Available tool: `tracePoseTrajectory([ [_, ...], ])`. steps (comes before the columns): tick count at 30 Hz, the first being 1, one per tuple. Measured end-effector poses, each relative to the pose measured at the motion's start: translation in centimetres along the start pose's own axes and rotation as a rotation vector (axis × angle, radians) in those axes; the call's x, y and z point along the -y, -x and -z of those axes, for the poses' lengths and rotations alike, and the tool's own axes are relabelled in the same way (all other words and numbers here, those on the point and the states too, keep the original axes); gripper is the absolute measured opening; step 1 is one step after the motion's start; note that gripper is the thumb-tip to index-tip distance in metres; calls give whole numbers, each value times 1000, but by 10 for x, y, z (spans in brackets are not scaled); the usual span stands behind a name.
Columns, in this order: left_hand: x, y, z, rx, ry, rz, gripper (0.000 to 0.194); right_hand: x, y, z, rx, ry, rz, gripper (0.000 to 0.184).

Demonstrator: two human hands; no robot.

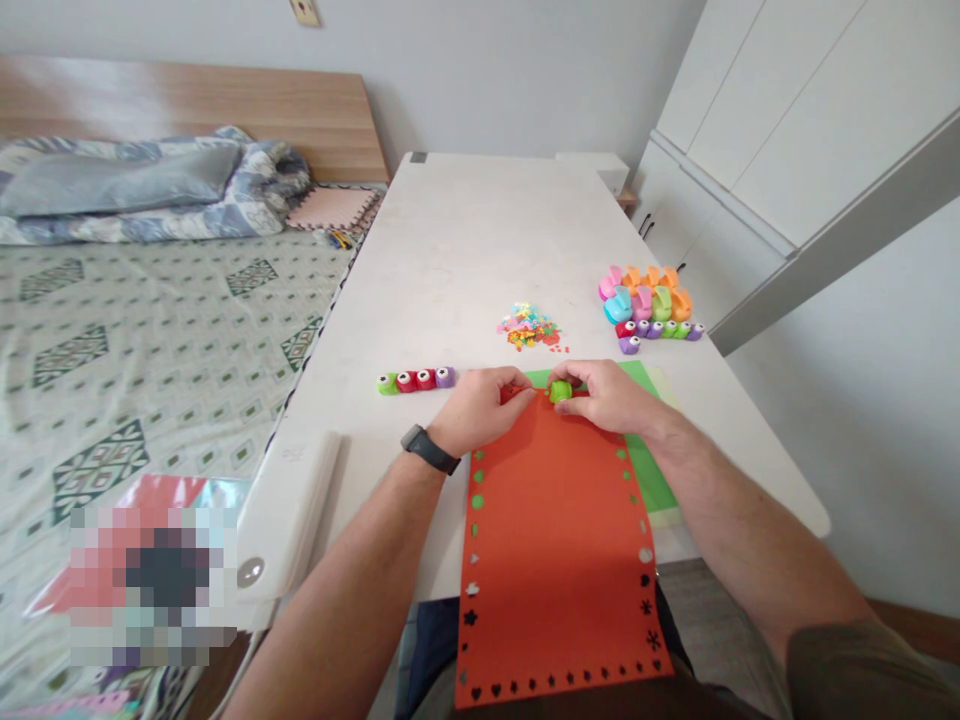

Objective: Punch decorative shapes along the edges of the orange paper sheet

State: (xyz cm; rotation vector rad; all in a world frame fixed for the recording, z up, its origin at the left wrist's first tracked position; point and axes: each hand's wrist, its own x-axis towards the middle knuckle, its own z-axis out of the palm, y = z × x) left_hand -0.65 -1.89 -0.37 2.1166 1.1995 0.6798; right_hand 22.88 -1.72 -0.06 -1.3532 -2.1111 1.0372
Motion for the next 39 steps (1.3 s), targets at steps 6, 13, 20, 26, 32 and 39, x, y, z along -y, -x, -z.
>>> tracePoseTrajectory([
  [6, 0, 0, 0, 2, -2, -7, 25, -1, -1, -1, -8, 16, -5, 19],
  [13, -3, 0, 3, -8, -47, -41, 26, -1, -1, -1, -13, 16, 1, 20],
  [20, -18, -8, -2, -94, -327, -194, 62, 3, -1, -2, -41, 37, 46, 19],
  [26, -22, -20, -12, 53, -398, -184, 47, 7, 0, -1, -43, 86, 72, 23],
  [32, -21, -22, -16, 87, -353, -167, 48, 6, 1, -1, -47, 94, 62, 20],
  [39, -19, -21, -21, 105, -350, -175, 47, 3, 2, -3, -57, 103, 92, 17],
])
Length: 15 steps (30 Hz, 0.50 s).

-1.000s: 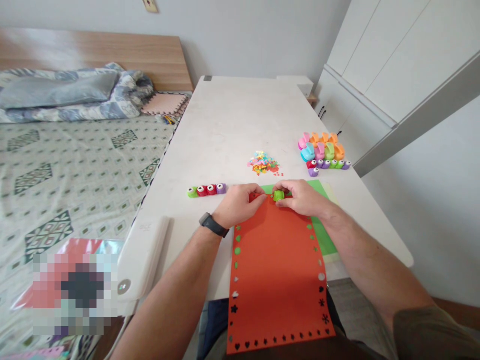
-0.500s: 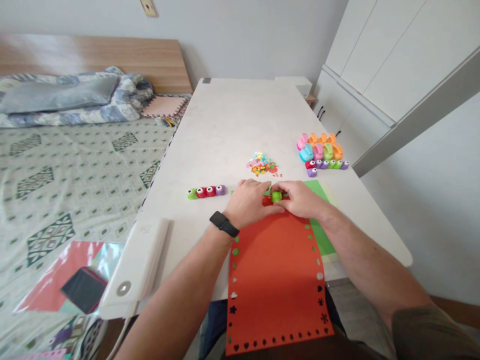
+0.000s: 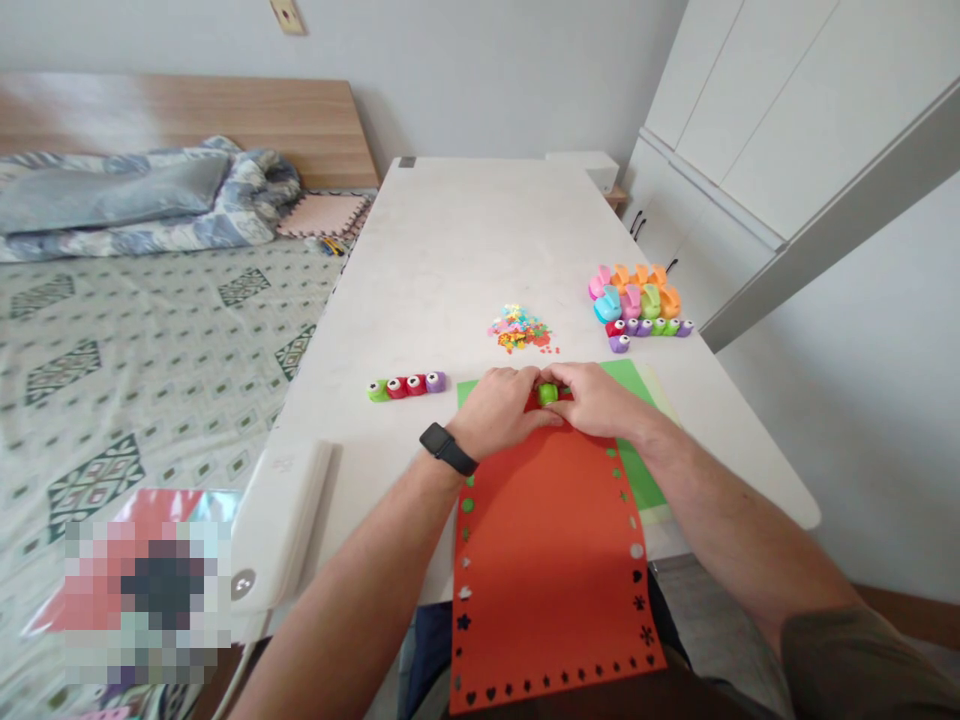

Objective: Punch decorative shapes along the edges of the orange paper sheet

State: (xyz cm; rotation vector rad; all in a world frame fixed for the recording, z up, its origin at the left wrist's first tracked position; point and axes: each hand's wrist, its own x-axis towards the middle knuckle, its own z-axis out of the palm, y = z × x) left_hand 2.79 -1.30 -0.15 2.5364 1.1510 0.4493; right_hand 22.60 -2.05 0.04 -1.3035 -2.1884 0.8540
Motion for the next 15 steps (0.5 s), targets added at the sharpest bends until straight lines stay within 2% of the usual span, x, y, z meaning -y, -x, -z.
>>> tracePoseTrajectory([
  [8, 0, 0, 0, 6, 22, 9, 45, -1, -1, 0, 7, 5, -6, 18],
  [15, 1, 6, 4, -9, -16, 30, 53, -1, 1, 1, 24, 1, -31, 24],
])
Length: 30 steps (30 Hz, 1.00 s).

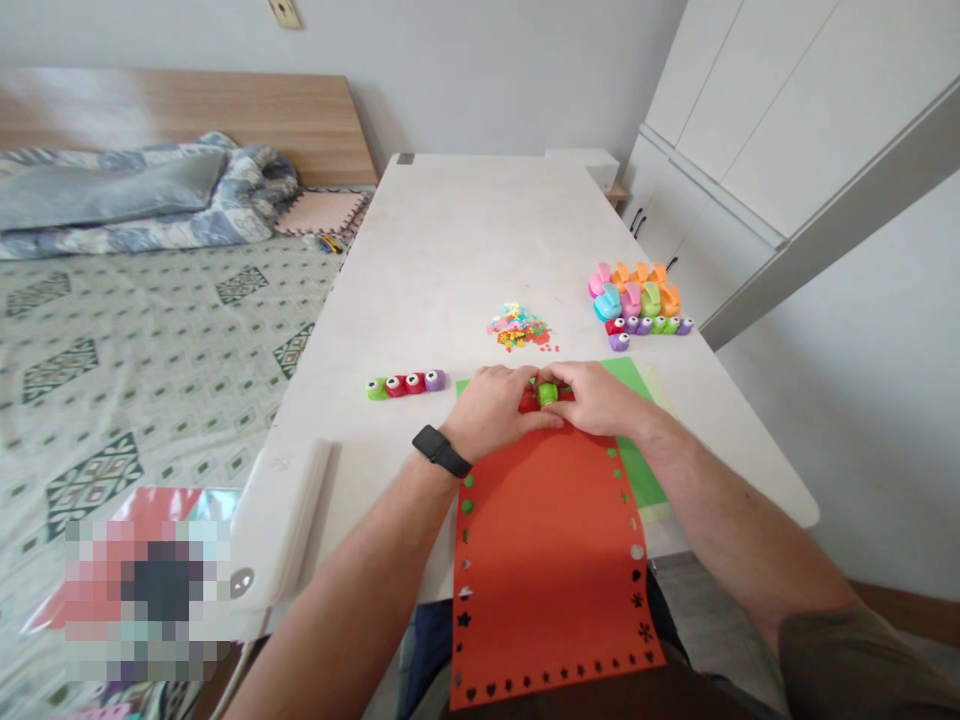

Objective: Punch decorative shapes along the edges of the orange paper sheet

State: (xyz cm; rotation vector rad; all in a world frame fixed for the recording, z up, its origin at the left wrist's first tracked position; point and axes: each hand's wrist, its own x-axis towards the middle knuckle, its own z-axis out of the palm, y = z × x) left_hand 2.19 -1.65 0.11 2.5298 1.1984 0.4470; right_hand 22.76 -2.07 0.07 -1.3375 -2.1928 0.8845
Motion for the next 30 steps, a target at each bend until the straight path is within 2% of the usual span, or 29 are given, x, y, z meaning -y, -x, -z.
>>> tracePoseTrajectory([
  [6, 8, 7, -2, 2, 28, 21, 64, 1, 1, 1, -11, -22, 22, 31],
  [19, 16, 10, -3, -54, 158, 74, 27, -6, 3, 11, -19, -2, 11, 28],
  [30, 15, 10, -2, -96, 219, 76, 21, -6, 3, 12, 9, -36, 5, 30],
])
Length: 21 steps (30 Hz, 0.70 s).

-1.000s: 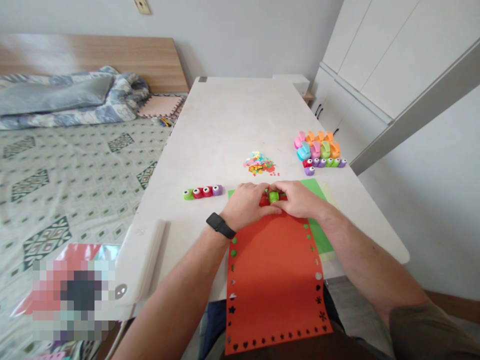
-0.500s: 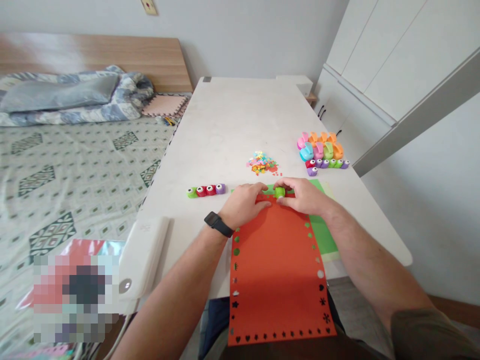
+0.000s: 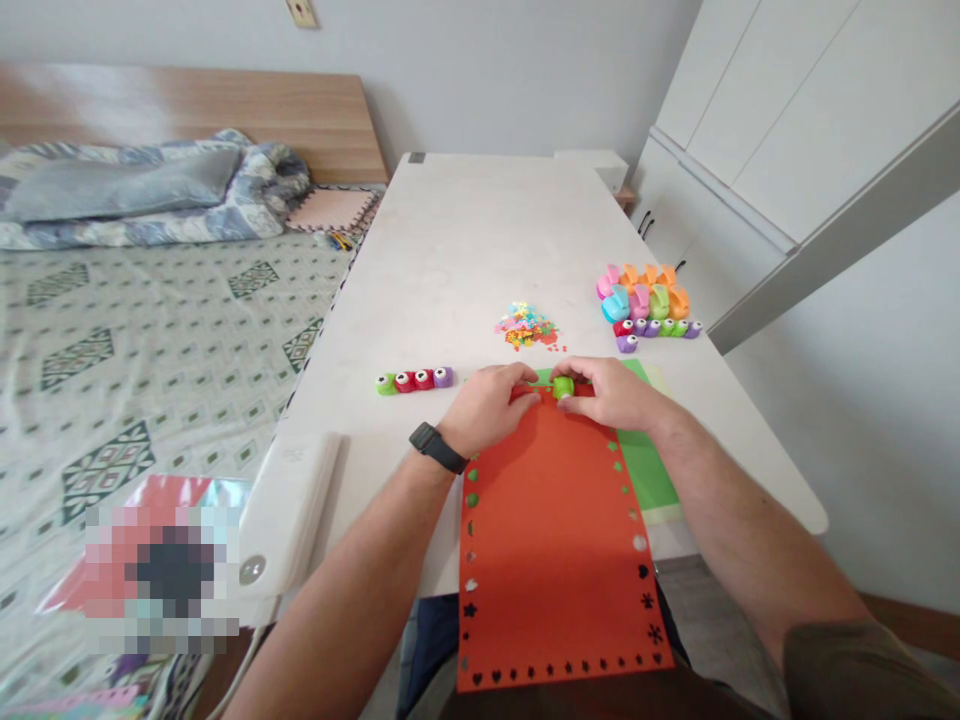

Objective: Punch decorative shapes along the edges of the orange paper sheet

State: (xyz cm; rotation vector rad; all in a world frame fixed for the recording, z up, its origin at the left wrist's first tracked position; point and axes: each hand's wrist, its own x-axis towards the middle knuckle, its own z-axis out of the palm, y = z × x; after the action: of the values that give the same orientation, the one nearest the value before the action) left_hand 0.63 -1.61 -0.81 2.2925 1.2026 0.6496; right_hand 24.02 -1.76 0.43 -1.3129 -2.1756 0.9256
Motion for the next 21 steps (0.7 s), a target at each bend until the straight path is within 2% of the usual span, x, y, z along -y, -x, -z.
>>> tracePoseTrajectory([
  [6, 0, 0, 1, -10, -8, -13, 16, -3, -1, 0, -8, -42, -13, 31],
  [10, 0, 1, 1, -5, -19, -18, 15, -8, -4, -1, -128, -103, -62, 34],
  [13, -1, 2, 2, 5, -27, -11, 17, -9, -7, -2, -207, -303, -122, 40],
  [16, -1, 3, 2, 12, -39, -7, 17, -7, -9, -2, -218, -524, -160, 42],
  [21, 0, 4, -1, 8, -68, -23, 19, -7, -11, -1, -225, -687, -195, 38],
])
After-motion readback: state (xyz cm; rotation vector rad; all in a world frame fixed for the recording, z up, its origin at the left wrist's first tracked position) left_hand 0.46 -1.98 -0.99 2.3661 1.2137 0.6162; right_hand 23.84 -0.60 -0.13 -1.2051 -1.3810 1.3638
